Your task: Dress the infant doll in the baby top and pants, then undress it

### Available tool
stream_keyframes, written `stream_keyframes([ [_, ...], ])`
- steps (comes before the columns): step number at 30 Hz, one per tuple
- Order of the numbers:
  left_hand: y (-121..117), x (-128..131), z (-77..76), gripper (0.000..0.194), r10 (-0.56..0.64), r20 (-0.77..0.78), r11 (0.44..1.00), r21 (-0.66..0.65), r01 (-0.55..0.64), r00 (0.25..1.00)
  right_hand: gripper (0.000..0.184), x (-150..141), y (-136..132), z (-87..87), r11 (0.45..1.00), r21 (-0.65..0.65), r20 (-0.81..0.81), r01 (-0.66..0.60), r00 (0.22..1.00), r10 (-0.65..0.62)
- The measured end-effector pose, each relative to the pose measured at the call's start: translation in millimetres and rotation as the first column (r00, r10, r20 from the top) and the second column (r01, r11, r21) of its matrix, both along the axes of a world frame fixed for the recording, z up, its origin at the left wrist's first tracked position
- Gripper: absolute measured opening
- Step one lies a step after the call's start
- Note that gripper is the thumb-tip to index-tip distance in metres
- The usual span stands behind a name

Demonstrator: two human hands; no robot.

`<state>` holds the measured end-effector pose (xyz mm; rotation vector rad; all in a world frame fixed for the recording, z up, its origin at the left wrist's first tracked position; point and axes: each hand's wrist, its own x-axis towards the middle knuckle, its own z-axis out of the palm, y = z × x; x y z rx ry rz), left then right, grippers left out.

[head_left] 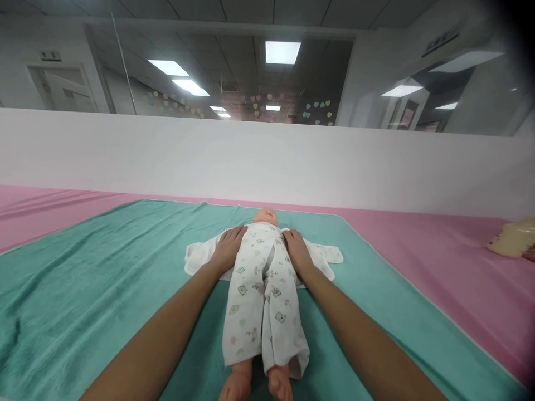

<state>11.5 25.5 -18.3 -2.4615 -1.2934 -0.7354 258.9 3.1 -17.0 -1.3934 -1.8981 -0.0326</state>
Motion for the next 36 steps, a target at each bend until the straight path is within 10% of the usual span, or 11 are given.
stream_keyframes([
  [8,2,-1,0.4,0.056,-0.008,0.005,1.0,-0.005,0.008,1.0,0.019,10,9,3.6,0.983,-0.184,-0.419,-0.027,0.907,-0.053],
  [21,3,-3,-1.6,0.056,-0.007,0.021,1.0,-0.006,0.007,1.0,0.035,18,21,1.8,0.905,-0.145,-0.85,-0.401,0.519,0.094],
  [33,2,0,-0.5,0.058,0.004,0.02,1.0,-0.018,-0.004,1.0,0.028,32,7,14.3,0.76,-0.346,-0.684,-0.551,0.702,0.198],
  [36,2,0,-0.2,0.057,0.004,0.015,1.0,-0.012,-0.004,1.0,0.022,30,10,11.4,0.816,-0.328,-0.676,-0.476,0.722,0.149],
])
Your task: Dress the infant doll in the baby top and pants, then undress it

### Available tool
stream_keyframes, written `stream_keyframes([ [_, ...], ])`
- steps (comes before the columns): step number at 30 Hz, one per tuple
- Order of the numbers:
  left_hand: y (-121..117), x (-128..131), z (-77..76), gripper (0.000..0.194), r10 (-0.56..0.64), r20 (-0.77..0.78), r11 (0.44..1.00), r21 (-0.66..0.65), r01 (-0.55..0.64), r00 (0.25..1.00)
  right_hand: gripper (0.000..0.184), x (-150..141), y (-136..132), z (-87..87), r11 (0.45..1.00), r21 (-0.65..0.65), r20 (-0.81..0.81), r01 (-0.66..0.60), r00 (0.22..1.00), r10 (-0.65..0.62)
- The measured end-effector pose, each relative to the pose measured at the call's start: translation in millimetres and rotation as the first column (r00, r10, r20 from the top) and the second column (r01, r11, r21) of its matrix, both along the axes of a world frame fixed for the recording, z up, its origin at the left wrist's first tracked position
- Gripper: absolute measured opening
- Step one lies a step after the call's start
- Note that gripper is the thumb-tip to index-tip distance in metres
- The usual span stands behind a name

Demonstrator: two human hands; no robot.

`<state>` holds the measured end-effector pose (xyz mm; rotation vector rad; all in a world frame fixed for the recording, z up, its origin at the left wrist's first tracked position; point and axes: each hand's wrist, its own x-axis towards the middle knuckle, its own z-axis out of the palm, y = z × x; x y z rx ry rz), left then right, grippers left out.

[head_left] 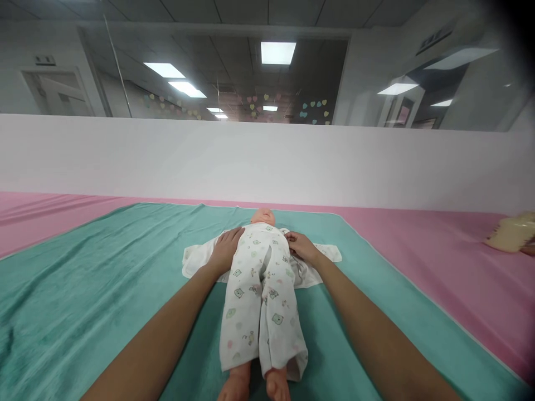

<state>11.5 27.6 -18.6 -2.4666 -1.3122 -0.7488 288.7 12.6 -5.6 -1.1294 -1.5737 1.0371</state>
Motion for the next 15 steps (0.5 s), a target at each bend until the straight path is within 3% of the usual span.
stream_keyframes([
  [5,1,-2,-0.6,0.057,-0.006,0.005,1.0,-0.005,0.007,1.0,0.024,-8,9,-9.3,0.979,0.068,-0.019,0.193,0.981,-0.192],
  [9,0,-2,-0.6,0.056,-0.011,0.019,1.0,-0.017,0.011,1.0,0.019,-15,11,-11.8,0.926,0.167,0.017,0.339,0.938,-0.347],
  [15,-5,1,2.1,0.054,-0.013,0.126,0.998,-0.052,0.02,0.992,0.017,-29,-10,-10.0,0.855,0.343,0.128,0.389,0.882,-0.453],
])
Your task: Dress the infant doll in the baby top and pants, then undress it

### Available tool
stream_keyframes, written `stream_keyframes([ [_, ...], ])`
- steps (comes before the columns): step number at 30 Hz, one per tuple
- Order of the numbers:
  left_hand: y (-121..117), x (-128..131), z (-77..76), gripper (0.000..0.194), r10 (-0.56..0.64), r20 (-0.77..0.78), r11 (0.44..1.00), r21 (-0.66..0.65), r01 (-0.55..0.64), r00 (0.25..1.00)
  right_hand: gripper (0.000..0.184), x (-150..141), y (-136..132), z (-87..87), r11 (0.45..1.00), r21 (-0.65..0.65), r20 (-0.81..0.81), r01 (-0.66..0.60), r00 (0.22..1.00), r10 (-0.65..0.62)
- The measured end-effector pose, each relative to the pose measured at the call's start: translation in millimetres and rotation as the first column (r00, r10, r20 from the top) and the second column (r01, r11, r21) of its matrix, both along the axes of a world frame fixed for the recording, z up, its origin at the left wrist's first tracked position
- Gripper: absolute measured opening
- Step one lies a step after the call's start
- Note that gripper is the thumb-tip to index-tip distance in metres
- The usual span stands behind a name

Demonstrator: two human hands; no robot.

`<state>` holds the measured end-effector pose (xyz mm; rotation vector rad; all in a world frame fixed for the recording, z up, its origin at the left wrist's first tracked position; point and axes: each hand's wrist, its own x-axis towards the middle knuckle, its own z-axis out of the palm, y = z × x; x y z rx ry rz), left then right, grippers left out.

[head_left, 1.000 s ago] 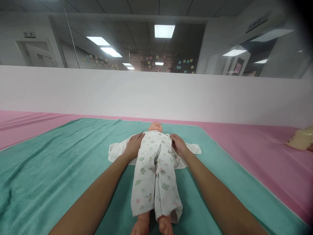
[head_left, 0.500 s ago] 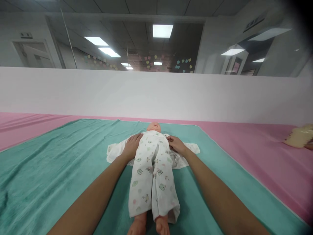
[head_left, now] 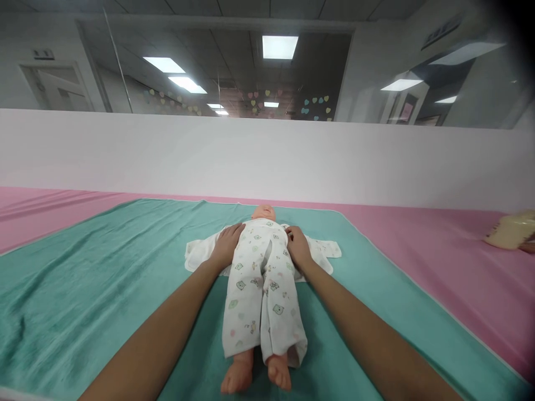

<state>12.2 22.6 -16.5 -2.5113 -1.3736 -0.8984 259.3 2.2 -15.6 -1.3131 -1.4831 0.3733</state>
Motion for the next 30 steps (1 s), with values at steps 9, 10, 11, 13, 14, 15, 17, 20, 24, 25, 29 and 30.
stream_keyframes([
  [9,-99,18,45.7,0.027,0.061,0.586,0.967,-0.234,0.097,0.808,0.014,-13,-138,28.9,0.97,0.092,0.253,-0.223,0.948,0.194],
  [10,-123,19,50.6,0.025,0.045,0.587,0.964,-0.239,0.119,0.808,0.016,-11,-159,28.0,0.963,0.028,0.279,-0.269,0.927,0.251],
  [11,-147,21,53.7,0.023,0.014,0.562,0.952,-0.261,0.161,0.827,0.016,-8,-178,25.3,0.954,-0.033,0.314,-0.299,0.903,0.294],
  [13,-193,24,53.9,0.019,-0.096,0.441,0.901,-0.343,0.266,0.892,0.014,-2,-210,16.0,0.949,-0.132,0.415,-0.285,0.854,0.314],
  [14,-212,25,51.4,0.02,-0.141,0.362,0.885,-0.371,0.282,0.921,0.014,1,-222,10.5,0.956,-0.154,0.468,-0.248,0.834,0.292],
  [15,-227,27,47.6,0.026,-0.192,0.273,0.887,-0.362,0.285,0.943,0.017,2,-231,5.3,0.966,-0.166,0.515,-0.198,0.818,0.256],
  [17,-247,32,38.9,0.044,-0.251,0.098,0.908,-0.32,0.269,0.963,0.023,0,-242,-2.8,0.982,-0.168,0.581,-0.09,0.795,0.172],
  [20,-258,41,29.1,0.05,-0.21,-0.054,0.95,-0.249,0.19,0.976,0.019,-10,-246,-8.7,0.99,-0.134,0.626,0.036,0.778,0.056],
  [24,-263,53,27.1,0.03,-0.147,-0.073,0.952,-0.28,0.121,0.986,0.005,-23,-245,-11.0,0.993,-0.081,0.576,0.09,0.817,-0.027],
  [25,-264,54,27.7,0.026,-0.135,-0.063,0.949,-0.294,0.111,0.989,0.007,-25,-246,-11.2,0.993,-0.088,0.533,0.083,0.846,-0.024],
  [29,-271,60,31.5,0.013,-0.078,0.0,0.941,-0.33,0.074,0.997,0.003,-25,-263,-12.6,0.996,-0.087,0.309,0.002,0.951,0.025],
  [30,-273,62,32.4,0.011,-0.062,0.032,0.937,-0.342,0.07,0.998,0.005,-24,-269,-13.3,0.998,-0.066,0.27,-0.017,0.962,0.034],
])
